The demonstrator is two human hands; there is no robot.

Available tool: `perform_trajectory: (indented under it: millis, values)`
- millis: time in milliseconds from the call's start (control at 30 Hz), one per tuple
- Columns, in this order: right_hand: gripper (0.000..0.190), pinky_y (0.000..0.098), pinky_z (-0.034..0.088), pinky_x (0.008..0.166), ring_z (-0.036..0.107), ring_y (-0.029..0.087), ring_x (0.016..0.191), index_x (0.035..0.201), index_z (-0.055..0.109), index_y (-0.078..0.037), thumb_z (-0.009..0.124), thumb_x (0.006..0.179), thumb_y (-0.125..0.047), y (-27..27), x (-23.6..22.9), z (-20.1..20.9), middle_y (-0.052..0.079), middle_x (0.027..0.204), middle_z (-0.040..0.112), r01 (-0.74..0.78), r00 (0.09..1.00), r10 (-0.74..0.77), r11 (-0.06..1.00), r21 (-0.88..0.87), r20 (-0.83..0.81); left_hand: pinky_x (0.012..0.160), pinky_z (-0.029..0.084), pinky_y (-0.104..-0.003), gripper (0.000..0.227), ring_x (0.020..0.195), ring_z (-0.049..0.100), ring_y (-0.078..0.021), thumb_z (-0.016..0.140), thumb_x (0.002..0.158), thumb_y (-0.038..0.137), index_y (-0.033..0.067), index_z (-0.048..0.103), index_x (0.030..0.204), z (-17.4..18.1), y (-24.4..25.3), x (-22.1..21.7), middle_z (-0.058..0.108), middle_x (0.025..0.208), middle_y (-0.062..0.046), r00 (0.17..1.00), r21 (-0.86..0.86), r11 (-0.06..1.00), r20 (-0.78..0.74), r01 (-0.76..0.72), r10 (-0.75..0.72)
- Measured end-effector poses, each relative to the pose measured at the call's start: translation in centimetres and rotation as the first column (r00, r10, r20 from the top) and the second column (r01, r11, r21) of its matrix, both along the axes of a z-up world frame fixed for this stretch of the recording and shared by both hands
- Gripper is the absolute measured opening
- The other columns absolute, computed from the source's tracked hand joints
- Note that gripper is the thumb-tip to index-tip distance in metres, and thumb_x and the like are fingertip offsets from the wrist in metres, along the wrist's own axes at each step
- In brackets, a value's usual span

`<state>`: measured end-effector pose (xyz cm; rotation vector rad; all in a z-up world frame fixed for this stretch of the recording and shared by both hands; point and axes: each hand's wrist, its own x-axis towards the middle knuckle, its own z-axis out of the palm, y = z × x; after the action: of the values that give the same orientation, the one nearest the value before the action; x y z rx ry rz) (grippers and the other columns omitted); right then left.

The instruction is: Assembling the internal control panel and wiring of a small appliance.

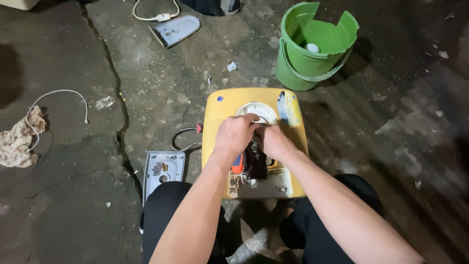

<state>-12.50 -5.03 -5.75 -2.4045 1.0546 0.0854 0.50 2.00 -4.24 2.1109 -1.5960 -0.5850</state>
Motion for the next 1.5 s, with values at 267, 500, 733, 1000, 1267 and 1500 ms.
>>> perform_trajectory:
  millis: [267,500,733,1000,1267,1500]
  values:
    - [0.027,0.0519,0.061,0.068,0.074,0.044,0.084,0.119,0.066,-0.016,0.051,0.098,-0.024,-2.6,-1.8,-7.3,0.021,0.087,0.075,-0.047,0.991,0.059,0.994,-0.098,0.122,0.087,0.063,-0.047,0.023,0.096,0.076,-0.0332,0.063,0.099,0.032,0.0274,0.072,0.120,-0.6,-0.8,0.5,0.079,0.101,-0.005,0.999,-0.056,0.998,-0.028,-0.033,0.031]
    - [0.024,0.0544,0.058,0.064,0.073,0.044,0.082,0.121,0.060,-0.018,0.050,0.101,-0.028,-1.3,-2.2,-6.6,0.022,0.084,0.074,-0.020,0.987,0.032,0.997,-0.075,0.159,0.089,0.063,-0.045,0.023,0.099,0.075,-0.0319,0.059,0.101,0.027,0.0275,0.072,0.121,0.0,-0.5,0.3,0.079,0.100,-0.004,0.997,-0.005,1.000,-0.069,-0.022,0.022]
    - [0.025,0.0497,0.061,0.068,0.075,0.042,0.084,0.117,0.065,-0.014,0.055,0.099,-0.029,-1.5,-1.9,-5.6,0.024,0.085,0.075,0.017,0.999,-0.017,1.000,0.005,0.027,0.092,0.062,-0.047,0.024,0.102,0.074,-0.0337,0.059,0.100,0.026,0.0307,0.073,0.118,0.0,-0.7,0.0,0.079,0.102,-0.004,0.993,0.017,1.000,-0.121,0.002,0.000]
    - [0.024,0.0525,0.060,0.069,0.073,0.048,0.089,0.116,0.070,-0.003,0.058,0.100,-0.017,-1.1,-1.5,-2.7,0.031,0.095,0.073,0.026,0.995,-0.034,0.995,0.092,0.091,0.090,0.063,-0.044,0.026,0.100,0.075,-0.0313,0.062,0.100,0.026,0.0265,0.070,0.125,-0.4,-0.5,0.3,0.078,0.107,-0.007,0.995,-0.052,0.999,-0.103,0.002,-0.007]
    - [0.026,0.0494,0.061,0.083,0.072,0.042,0.103,0.119,0.070,-0.009,0.060,0.096,-0.018,-1.8,-1.0,-1.3,0.024,0.101,0.074,0.013,0.998,-0.017,0.998,0.068,0.058,0.088,0.063,-0.044,0.031,0.097,0.076,-0.0280,0.068,0.096,0.028,0.0220,0.067,0.126,0.2,0.0,1.0,0.079,0.104,-0.006,0.992,-0.222,0.971,-0.107,-0.084,0.062]
    - [0.028,0.0525,0.062,0.085,0.073,0.044,0.103,0.112,0.073,0.007,0.067,0.087,-0.003,-2.6,-1.8,-7.2,0.027,0.110,0.072,-0.045,0.968,0.052,0.998,0.036,-0.244,0.088,0.060,-0.040,0.025,0.092,0.077,-0.0226,0.070,0.093,0.031,0.0254,0.069,0.118,0.2,0.2,2.9,0.080,0.092,-0.003,0.935,-0.370,0.859,-0.152,-0.354,0.320]
